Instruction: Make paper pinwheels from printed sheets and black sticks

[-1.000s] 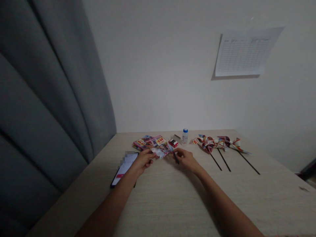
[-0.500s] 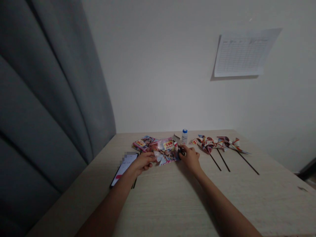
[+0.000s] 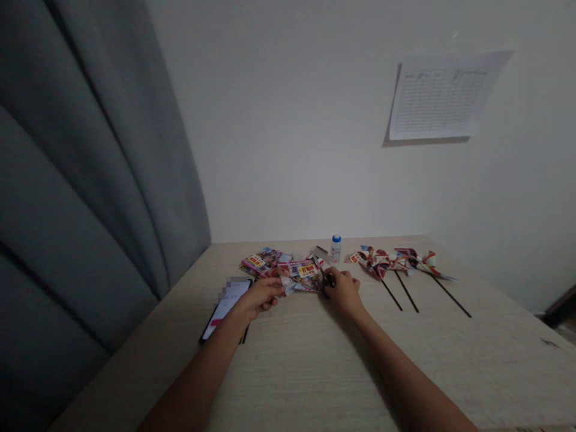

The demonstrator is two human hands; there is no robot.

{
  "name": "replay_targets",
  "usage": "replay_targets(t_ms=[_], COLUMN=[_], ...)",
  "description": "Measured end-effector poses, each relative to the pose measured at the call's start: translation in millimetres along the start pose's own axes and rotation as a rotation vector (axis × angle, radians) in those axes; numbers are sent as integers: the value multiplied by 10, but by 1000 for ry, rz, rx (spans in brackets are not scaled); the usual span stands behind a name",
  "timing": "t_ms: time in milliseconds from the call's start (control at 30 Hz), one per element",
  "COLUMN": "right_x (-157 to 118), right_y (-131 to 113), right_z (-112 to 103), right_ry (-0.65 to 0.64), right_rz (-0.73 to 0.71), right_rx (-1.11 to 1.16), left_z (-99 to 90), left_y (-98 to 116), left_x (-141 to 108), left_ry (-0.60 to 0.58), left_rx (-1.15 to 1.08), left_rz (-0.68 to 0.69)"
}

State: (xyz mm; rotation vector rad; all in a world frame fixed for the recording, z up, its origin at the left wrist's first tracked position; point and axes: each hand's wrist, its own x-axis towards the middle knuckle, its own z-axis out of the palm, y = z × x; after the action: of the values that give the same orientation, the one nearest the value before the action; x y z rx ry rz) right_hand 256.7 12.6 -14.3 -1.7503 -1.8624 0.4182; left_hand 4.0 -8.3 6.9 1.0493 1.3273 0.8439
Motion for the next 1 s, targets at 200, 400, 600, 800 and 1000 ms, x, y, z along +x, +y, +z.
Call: replay_targets(t_ms=[200, 400, 600, 800, 1000], right_x=[17, 81, 131, 136, 101], right_y=[-7, 78, 135, 118, 99], right_z=[-19, 28, 107, 153, 218], right_ry=[-11, -6, 80, 131, 116], right_rz=[0, 45, 53, 52, 13], right_rx=[17, 282, 518, 582, 586], left_z=[-1, 24, 67, 158, 362], left_y=[-12, 14, 50, -21, -124], left_x=[16, 17, -59, -81, -65], left_ry=[49, 156, 219, 45, 19], left_rx=[-38, -94, -234, -137, -60], left_rz=[27, 94, 104, 113, 189])
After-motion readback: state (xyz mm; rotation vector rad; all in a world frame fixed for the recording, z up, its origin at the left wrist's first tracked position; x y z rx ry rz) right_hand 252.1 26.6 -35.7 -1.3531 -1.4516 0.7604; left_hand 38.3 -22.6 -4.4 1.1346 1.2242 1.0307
